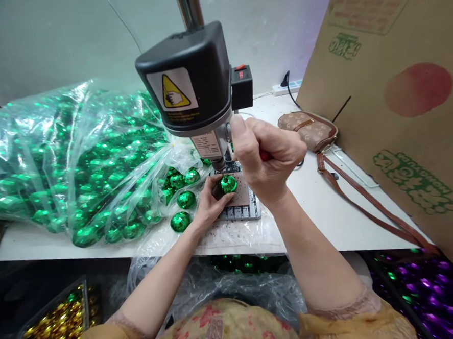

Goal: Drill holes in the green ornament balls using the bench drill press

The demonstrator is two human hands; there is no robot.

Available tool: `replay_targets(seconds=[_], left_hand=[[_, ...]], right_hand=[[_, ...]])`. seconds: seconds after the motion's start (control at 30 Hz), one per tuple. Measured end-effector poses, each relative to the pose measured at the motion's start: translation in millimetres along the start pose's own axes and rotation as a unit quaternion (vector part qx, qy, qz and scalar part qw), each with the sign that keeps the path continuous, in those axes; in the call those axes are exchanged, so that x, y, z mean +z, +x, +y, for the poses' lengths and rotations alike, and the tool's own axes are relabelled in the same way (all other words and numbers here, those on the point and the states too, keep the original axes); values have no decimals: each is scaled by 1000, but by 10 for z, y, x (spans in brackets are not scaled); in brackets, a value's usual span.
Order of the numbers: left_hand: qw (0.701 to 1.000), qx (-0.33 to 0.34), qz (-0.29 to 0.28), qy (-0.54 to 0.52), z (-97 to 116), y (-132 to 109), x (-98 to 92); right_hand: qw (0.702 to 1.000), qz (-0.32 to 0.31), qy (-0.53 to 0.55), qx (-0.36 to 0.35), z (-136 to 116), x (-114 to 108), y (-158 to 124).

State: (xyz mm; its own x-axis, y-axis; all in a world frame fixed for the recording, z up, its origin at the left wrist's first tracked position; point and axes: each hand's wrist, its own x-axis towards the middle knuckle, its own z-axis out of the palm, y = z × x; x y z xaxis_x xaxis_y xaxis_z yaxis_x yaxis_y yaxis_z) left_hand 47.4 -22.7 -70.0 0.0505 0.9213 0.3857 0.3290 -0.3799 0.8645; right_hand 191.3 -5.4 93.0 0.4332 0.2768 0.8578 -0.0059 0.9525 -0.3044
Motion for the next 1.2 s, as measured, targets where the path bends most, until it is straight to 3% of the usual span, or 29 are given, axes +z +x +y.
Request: replay_targets(seconds=[0.23, 0.57, 1.2], left_hand=[[1000, -2, 3, -1, 12, -5, 1], [1000, 0, -3, -20, 12, -10, 2], [1000, 10, -2, -13, 24, -20, 5]], right_hand=[[999, 9, -45, 21, 35, -31, -65], [998, -7, -68, -4, 18, -113, -146], [992, -17, -26, -120, 163, -197, -281]])
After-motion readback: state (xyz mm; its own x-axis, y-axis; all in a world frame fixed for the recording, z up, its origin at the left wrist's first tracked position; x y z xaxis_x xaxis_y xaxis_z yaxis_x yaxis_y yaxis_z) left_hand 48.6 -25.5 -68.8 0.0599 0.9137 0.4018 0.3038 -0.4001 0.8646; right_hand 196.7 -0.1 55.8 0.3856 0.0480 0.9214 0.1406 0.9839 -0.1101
